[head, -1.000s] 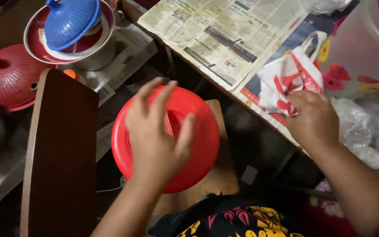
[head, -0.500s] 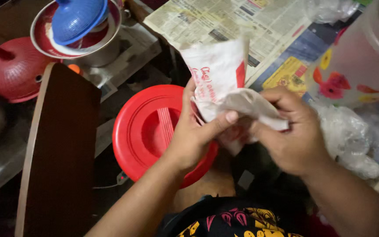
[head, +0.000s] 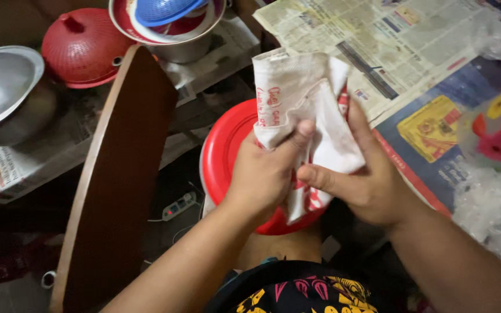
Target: The person places packaged snacks, including cookies and noodles, into a clear plastic container. They then wipe the container's red lid with a white cloth and secure it.
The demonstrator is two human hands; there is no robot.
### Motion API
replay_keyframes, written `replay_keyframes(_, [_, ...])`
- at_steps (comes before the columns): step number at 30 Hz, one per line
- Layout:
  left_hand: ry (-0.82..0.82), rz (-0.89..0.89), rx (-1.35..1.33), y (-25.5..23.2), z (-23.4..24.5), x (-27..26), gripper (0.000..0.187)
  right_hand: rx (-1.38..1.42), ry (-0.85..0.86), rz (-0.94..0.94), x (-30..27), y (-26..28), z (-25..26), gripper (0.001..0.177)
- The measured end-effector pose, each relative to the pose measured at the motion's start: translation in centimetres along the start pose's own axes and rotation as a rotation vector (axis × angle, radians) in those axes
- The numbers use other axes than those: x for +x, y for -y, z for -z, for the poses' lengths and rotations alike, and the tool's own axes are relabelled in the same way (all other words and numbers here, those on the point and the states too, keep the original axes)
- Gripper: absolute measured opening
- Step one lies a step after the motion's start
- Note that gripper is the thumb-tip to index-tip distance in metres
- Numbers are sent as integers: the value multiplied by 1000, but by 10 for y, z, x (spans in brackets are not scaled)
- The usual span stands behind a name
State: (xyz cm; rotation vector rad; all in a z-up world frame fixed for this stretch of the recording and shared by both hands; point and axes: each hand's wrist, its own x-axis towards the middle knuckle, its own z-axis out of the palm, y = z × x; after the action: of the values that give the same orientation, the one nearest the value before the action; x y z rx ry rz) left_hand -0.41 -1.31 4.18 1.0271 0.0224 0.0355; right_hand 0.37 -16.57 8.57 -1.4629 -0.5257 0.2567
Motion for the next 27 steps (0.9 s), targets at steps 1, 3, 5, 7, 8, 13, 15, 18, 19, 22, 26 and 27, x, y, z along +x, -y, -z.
replay_keyframes(1, [-17,9,24,-4,6,0,28,26,-50,-65,0,-3,-7,79])
replay_keyframes(3, [-49,37,72,-15,23,4,39,77,-154,-203,2,-9,-20,56])
replay_keyframes(5, [-163,-34,307,-27,38,8,45,297,-158,-210,2,-10,-30,56])
replay_keyframes(7, [-250,-86,455,-35,49,8,49,440,-155,-244,5,-10,-38,56])
replay_keyframes(8, [-278,-100,488,-37,54,6,51,477,-153,-272,7,-8,-40,54])
replay_keyframes(13, [-370,-483,729,-42,76,-4,52,494,-111,-292,18,-4,-56,57])
replay_keyframes(15, [-404,-496,760,-44,82,-10,51,483,-110,-273,21,-7,-62,58])
replay_keyframes(18, [-417,-503,767,-51,84,-14,48,472,-69,-243,22,-11,-65,56])
replay_keyframes(19, [-426,-453,741,-54,83,-14,44,461,-84,-249,22,-14,-64,54])
replay_keyframes(22, [-351,-314,549,-54,80,-15,34,399,-90,-262,19,-26,-56,44])
replay_keyframes(26, [-43,-139,54,-42,72,-24,29,312,-169,-263,21,-40,-51,41])
replay_keyframes(27, [19,-83,-54,-40,71,-30,33,314,-234,-271,23,-43,-52,46])
